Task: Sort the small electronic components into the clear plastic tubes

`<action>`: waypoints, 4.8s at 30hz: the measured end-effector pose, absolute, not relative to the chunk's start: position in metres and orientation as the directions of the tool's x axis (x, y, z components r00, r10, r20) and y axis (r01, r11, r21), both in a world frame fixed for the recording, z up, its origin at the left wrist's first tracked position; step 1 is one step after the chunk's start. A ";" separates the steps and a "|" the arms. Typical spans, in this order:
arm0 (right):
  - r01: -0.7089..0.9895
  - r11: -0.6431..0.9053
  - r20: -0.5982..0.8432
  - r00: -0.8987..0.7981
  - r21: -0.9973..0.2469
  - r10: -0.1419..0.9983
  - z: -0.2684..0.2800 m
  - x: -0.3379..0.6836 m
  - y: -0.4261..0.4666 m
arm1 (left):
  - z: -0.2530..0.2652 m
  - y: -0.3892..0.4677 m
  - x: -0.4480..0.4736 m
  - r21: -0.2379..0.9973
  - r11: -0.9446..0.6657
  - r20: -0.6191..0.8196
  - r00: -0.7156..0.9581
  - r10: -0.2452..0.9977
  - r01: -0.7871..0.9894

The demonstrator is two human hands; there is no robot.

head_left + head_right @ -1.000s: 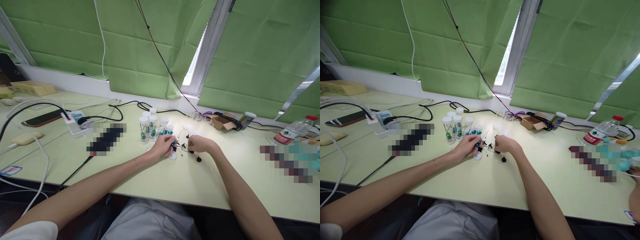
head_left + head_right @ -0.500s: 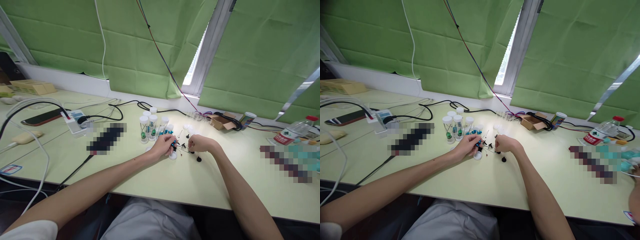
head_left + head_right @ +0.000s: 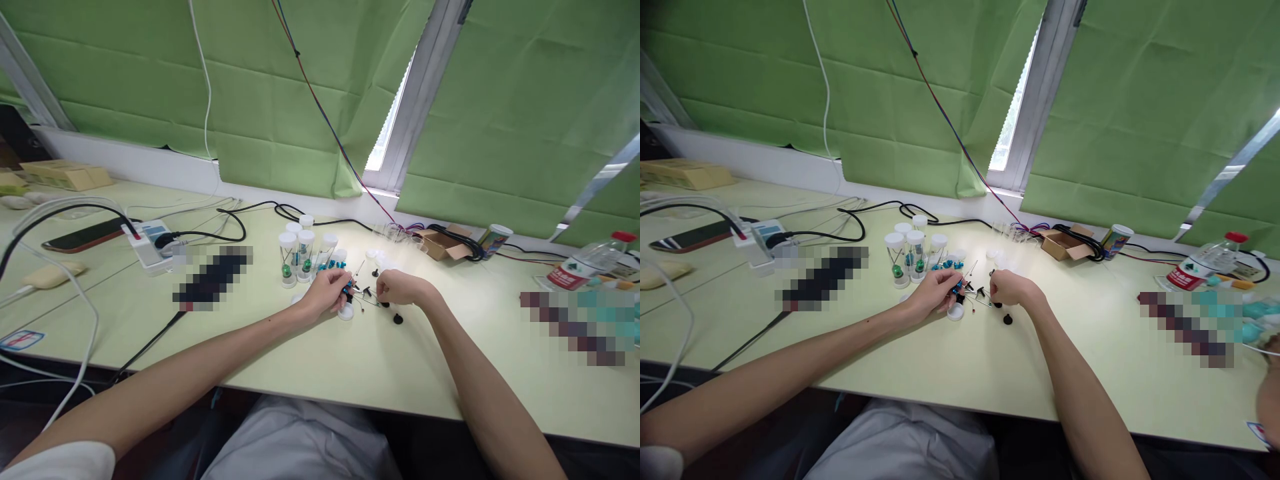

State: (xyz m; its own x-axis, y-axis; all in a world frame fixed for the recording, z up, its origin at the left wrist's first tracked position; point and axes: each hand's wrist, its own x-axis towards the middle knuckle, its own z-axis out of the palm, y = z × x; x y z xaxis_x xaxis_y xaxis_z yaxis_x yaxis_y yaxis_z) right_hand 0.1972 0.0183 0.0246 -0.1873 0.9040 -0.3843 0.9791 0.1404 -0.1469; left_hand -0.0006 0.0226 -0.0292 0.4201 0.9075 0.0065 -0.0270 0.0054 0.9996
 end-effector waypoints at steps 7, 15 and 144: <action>0.977 0.149 -0.368 -0.196 -0.153 0.909 0.023 0.198 0.018 | -0.028 0.022 0.000 1.000 0.006 0.004 0.423 0.906 -0.022; 0.972 0.157 -0.298 -0.204 -0.174 0.933 0.022 0.199 0.020 | -0.027 0.022 0.001 0.999 0.028 -0.007 0.427 0.904 -0.041; 0.610 0.667 0.726 -0.207 -0.429 0.656 -0.002 0.164 0.020 | -0.028 0.018 0.001 0.995 0.052 0.001 0.508 0.861 -0.090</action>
